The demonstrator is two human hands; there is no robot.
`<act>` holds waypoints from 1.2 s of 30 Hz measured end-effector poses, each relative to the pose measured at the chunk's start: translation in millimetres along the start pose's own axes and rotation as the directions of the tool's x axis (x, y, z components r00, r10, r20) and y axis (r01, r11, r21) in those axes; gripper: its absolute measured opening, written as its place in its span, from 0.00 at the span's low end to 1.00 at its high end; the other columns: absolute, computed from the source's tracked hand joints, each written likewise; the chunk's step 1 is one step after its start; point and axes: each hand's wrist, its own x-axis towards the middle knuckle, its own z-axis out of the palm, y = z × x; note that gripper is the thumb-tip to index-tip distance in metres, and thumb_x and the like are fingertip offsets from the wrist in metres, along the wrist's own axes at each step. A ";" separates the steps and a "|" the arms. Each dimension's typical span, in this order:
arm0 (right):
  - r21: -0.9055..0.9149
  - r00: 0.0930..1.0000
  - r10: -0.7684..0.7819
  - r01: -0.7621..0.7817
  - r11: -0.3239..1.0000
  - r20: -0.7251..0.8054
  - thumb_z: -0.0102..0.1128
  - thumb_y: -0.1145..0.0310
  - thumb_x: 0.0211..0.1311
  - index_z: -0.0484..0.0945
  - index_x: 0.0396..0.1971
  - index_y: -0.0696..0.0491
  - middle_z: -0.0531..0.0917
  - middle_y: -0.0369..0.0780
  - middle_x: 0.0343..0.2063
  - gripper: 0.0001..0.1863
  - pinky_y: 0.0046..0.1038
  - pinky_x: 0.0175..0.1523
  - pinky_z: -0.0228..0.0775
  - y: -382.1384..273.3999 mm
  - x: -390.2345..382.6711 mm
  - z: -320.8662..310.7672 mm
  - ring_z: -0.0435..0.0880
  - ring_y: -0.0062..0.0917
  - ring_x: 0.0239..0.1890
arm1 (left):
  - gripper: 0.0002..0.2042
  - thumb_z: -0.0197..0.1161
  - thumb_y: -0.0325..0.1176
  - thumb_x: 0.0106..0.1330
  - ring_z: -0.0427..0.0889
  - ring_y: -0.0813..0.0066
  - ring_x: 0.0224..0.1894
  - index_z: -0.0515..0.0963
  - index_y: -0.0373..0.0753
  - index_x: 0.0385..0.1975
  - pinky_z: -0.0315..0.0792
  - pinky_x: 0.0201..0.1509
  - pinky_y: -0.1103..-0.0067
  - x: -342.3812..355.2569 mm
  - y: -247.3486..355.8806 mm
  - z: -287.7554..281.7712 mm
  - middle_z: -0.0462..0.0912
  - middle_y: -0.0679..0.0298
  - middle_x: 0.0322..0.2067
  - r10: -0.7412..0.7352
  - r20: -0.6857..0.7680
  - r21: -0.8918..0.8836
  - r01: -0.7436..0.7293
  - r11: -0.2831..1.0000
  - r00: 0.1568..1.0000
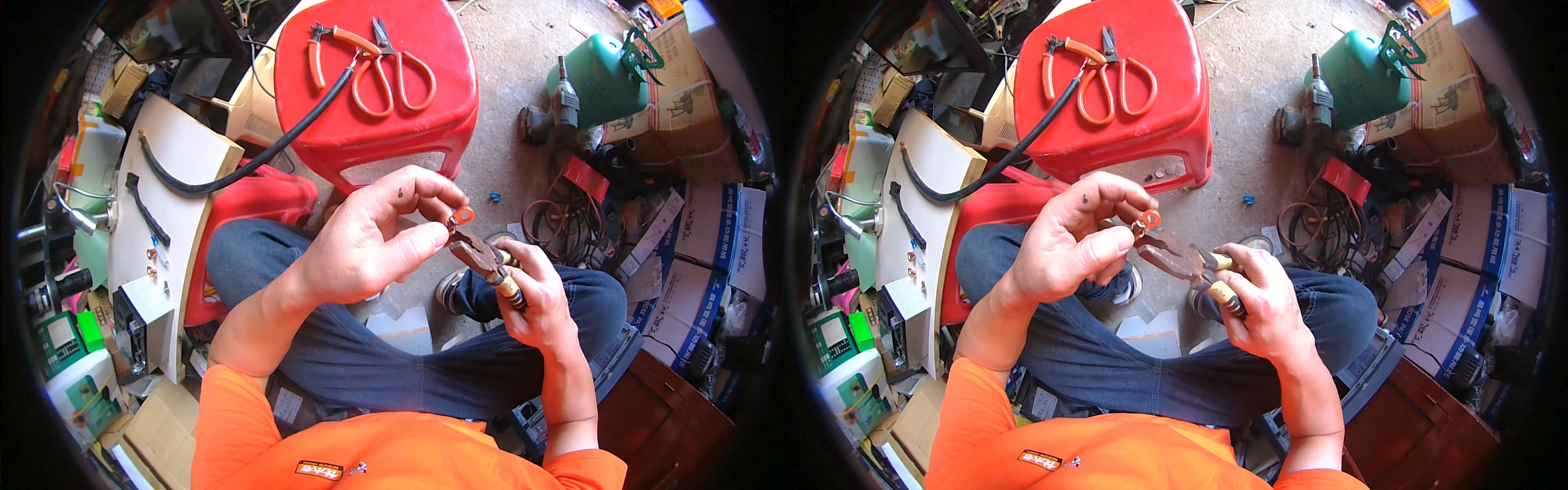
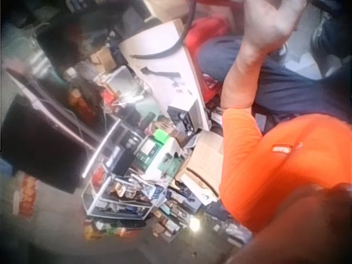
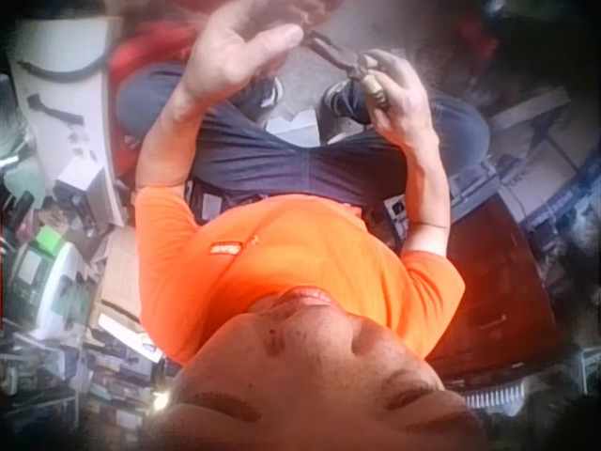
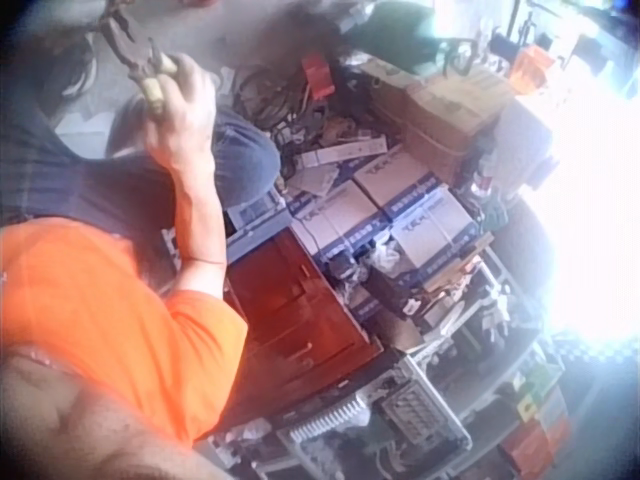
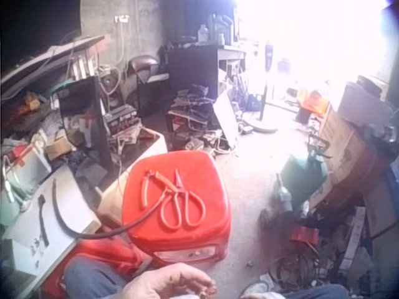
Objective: The person strips the insulation off the ends of two black wires using wire cutters. They then insert a copper ring terminal onto each wire end and use pliers to crimp the terminals securely onto the wires.
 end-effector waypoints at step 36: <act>0.151 0.994 0.097 -0.103 0.983 0.049 0.60 0.83 0.44 0.81 0.36 0.59 0.78 0.48 0.41 0.15 0.34 0.44 0.73 -1.3 -3.2 -3.7 0.80 0.41 0.40 | 0.17 0.62 0.23 0.66 0.79 0.83 0.31 0.74 0.32 0.54 0.73 0.25 0.87 0.8 4.8 -10.5 0.79 0.62 0.37 -0.014 0.097 -0.092 0.023 0.996 0.995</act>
